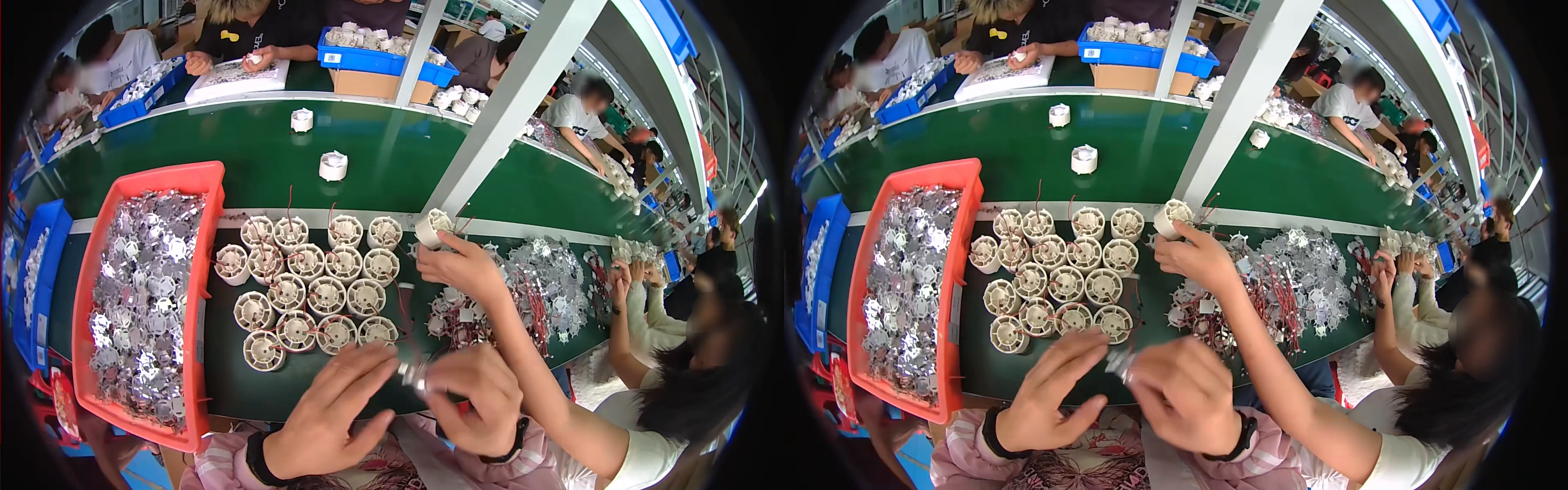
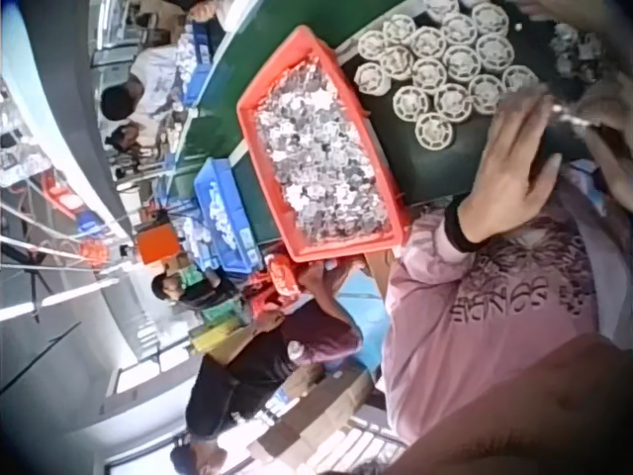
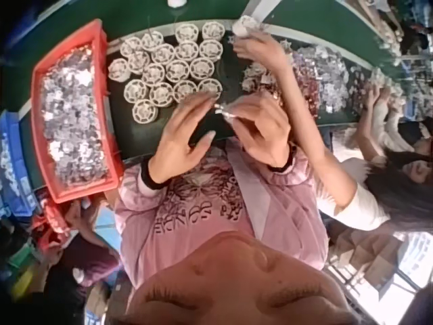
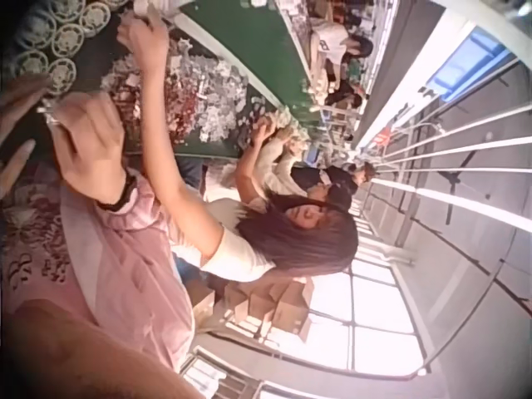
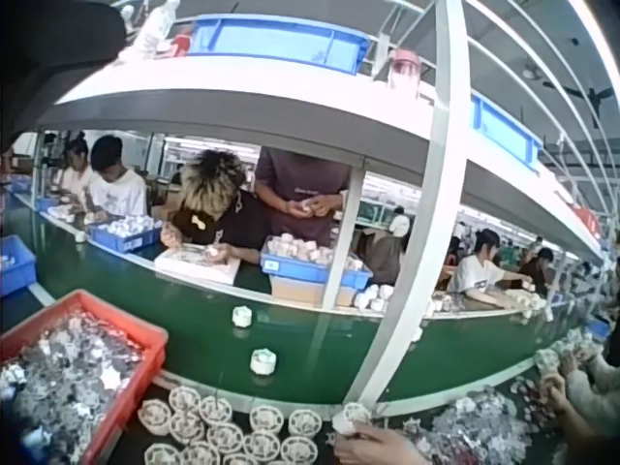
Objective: The person picks up a white plastic housing, inserts a metal component and a circuit board with wires into it, and places the assembled unit onto a green conveyor belt.
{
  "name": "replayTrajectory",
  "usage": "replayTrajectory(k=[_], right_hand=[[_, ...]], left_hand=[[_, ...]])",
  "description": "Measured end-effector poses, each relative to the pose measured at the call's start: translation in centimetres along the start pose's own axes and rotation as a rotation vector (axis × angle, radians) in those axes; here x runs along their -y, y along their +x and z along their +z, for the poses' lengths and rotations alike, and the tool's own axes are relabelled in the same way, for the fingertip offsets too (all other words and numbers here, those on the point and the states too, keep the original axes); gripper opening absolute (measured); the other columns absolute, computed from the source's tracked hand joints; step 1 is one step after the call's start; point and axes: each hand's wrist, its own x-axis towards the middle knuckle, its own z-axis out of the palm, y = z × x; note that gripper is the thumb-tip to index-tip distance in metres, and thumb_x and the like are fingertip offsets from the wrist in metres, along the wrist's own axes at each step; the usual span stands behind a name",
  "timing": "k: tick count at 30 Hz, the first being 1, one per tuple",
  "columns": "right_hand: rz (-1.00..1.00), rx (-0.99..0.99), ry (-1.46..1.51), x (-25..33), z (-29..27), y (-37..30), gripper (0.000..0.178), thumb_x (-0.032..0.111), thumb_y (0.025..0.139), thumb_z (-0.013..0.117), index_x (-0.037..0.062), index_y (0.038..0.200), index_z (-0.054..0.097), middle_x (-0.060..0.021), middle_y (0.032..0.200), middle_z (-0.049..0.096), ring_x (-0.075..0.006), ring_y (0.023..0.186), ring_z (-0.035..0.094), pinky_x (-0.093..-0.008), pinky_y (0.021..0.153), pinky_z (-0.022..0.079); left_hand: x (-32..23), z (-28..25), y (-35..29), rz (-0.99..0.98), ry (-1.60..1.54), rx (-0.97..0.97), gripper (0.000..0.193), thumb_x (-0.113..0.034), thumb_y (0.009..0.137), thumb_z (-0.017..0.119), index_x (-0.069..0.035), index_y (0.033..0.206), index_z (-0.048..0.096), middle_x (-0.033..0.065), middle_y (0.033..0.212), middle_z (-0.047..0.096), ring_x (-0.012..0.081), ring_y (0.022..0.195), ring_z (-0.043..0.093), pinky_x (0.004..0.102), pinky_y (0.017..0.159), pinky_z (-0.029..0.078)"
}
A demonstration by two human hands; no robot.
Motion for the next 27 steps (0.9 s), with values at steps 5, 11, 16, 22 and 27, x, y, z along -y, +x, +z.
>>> replayTrajectory(k=[5, 11, 16, 22, 27], right_hand=[[0.318, -0.216, 0.935, 3.8, 2.3, -1.1, 0.036, -0.006, 0.072, 0.072, -0.0018, 0.106, 0.062, -0.0105, 0.086, 0.059, -0.0172, 0.071, 0.06, -0.0275, 0.055, 0.045], [0.299, 0.17, 0.497, 2.1, 1.1, -0.5, 0.042, -0.003, 0.072, 0.074, -0.0023, 0.112, 0.061, -0.0123, 0.097, 0.059, -0.0147, 0.081, 0.06, -0.0268, 0.068, 0.049], [0.135, 0.283, 0.396, 1.5, 0.9, 0.5, 0.049, 0.002, 0.071, 0.077, -0.0003, 0.118, 0.06, -0.0109, 0.097, 0.06, -0.0164, 0.081, 0.061, -0.0274, 0.067, 0.05], [-0.046, 0.396, 0.155, 1.4, 1.8, 0.1, 0.051, 0.005, 0.069, 0.079, 0.0012, 0.117, 0.06, -0.0109, 0.094, 0.063, -0.0218, 0.079, 0.062, -0.0301, 0.065, 0.051], [0.066, 0.379, 0.095, 2.0, 2.1, -0.6, 0.046, 0.004, 0.068, 0.078, 0.001, 0.111, 0.063, -0.0133, 0.1, 0.062, -0.0245, 0.08, 0.062, -0.0316, 0.065, 0.052]], left_hand=[[-1.2, -1.2, -0.1, 0.04, -0.109, 0.065, 0.018, -0.004, 0.082, 0.065, 0.004, 0.098, 0.061, 0.0103, 0.096, 0.062, 0.0255, 0.096, 0.063, 0.0386, 0.082, 0.052], [0.6, -0.7, -3.2, -0.527, -0.749, 0.12, 0.013, -0.008, 0.091, 0.058, 0.002, 0.1, 0.057, 0.0089, 0.079, 0.058, 0.0129, 0.069, 0.063, 0.0291, 0.058, 0.049], [0.8, -1.9, -3.1, -0.545, -0.589, 0.13, 0.013, -0.009, 0.094, 0.055, 0.003, 0.089, 0.057, 0.0059, 0.061, 0.052, 0.0078, 0.053, 0.051, 0.03, 0.046, 0.038], [0.5, -1.8, -3.1, -0.441, -0.379, 0.2, 0.012, -0.007, 0.093, 0.056, 0.003, 0.089, 0.059, 0.0024, 0.062, 0.054, 0.007, 0.055, 0.045, 0.0248, 0.05, 0.038], [0.9, -1.1, -3.5, -0.529, -0.451, 0.128, 0.013, -0.007, 0.093, 0.055, 0.003, 0.087, 0.058, 0.0039, 0.062, 0.053, 0.0079, 0.054, 0.046, 0.0256, 0.049, 0.038]])
